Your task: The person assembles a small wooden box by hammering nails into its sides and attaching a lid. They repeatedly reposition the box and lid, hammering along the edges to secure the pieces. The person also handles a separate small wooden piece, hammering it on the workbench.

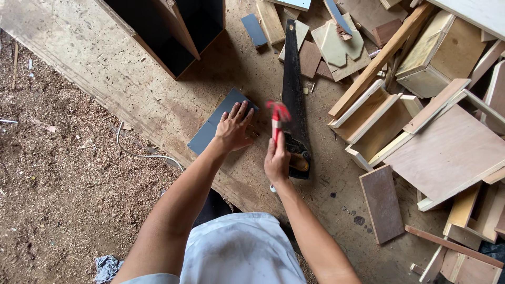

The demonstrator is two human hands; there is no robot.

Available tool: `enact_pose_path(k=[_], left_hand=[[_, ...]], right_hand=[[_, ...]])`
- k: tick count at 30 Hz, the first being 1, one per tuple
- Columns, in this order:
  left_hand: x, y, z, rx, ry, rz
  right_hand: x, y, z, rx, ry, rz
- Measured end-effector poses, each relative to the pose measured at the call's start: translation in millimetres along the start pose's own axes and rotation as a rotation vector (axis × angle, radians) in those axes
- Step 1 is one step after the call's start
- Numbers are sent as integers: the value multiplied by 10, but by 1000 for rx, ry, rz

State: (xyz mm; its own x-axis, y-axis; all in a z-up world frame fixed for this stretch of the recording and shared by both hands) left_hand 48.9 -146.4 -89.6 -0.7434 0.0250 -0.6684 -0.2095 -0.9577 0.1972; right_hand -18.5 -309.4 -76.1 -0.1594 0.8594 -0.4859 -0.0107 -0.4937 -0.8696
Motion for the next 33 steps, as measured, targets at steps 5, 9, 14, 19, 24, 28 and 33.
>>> enact_pose_path(k=[5,9,14,19,24,28,33], left_hand=[[-16,39,17,5,-2,5],[-36,25,43,8,15,3],[-48,16,19,2,-5,5],[7,39,22,3,-25,-5],[-12,13,-6,9,-13,2],[0,37,11,15,-7,16],[-10,21,32,17,5,35]], right_hand=[[32,88,13,21,-24,-52],[46,72,20,-7,-46,-9],[-19,-12,-5,-112,29,-27],[66,91,18,58,-133,18],[-46,22,-2,-29,-56,32],[32,54,27,54,-189,41],[-71,-157,29,-163,-3,153]])
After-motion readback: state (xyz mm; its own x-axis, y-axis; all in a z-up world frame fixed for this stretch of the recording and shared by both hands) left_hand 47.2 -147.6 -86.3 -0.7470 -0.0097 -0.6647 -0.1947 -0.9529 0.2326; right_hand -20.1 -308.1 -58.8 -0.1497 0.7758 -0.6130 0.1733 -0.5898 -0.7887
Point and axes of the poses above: each hand's wrist, its own z-axis away from the middle knuckle, its own x-axis out of the palm, y = z × x, the point moved 7 cm from there along -z, towards the middle knuckle, and after that the axes turned 13 degrees about -y, right-handed, at the moved point
